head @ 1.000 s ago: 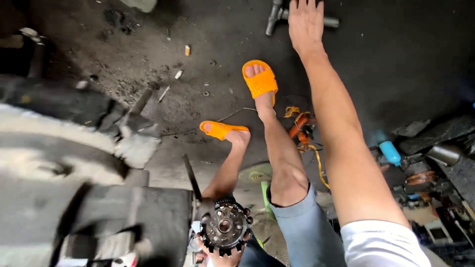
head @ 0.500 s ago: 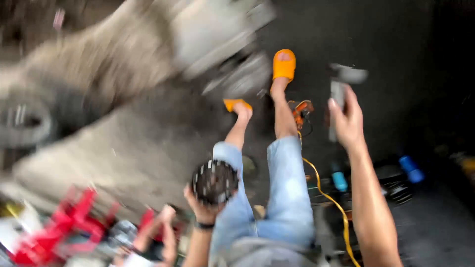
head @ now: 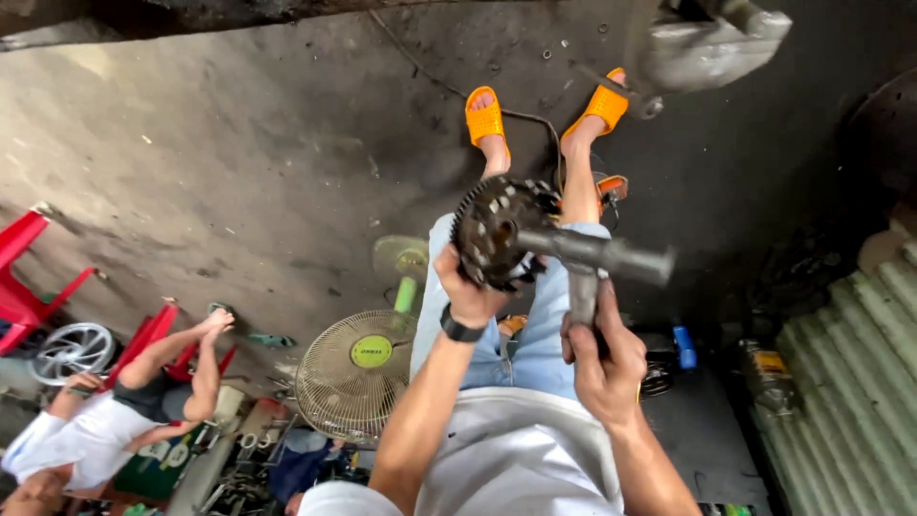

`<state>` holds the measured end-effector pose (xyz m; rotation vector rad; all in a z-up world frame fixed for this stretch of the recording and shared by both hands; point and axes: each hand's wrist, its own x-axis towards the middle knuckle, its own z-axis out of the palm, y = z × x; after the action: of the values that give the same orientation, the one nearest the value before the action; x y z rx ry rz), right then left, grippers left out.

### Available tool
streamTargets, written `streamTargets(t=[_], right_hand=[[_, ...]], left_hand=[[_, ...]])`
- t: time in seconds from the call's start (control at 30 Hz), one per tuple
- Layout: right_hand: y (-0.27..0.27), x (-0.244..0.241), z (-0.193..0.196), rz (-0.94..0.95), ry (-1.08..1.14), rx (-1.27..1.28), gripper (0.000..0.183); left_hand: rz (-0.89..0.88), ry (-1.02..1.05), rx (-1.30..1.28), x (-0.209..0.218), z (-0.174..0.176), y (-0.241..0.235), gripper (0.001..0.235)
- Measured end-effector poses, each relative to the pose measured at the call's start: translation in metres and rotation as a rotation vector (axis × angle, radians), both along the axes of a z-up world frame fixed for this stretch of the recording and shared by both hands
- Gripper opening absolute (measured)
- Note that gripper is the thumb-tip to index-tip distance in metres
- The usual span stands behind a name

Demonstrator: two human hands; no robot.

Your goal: Hammering a motorcycle clutch assembly to seat or remove components during repair

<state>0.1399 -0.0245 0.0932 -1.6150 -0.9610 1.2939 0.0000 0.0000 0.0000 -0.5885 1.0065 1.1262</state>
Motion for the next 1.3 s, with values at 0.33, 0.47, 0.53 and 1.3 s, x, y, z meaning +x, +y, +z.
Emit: streamTargets(t=[0.33,0.47,0.53,1.3], right_hand=[[0.011,-0.016,0.004,0.066,-0.291,0.064,0.030],[-0.020,-0.007,0.015,-0.078,-0.222,0.105,0.007],[0.010,-0.017,0.016,-0.029,-0.316,0.120,0.006],[-0.013,0.010,0.015,-0.023,-0.348,0.001,0.012]], left_hand=[[0.005,0.096,0.178,-0.004,0.007,-0.030,0.060],[0.042,0.043,0.221,0.003,0.039,0.020,0.060],[-0.019,0.060,0.241,0.005,0.035,0.006,0.061],[-0.005,-0.031,0.067,-0.022,-0.011,-0.057,0.067]])
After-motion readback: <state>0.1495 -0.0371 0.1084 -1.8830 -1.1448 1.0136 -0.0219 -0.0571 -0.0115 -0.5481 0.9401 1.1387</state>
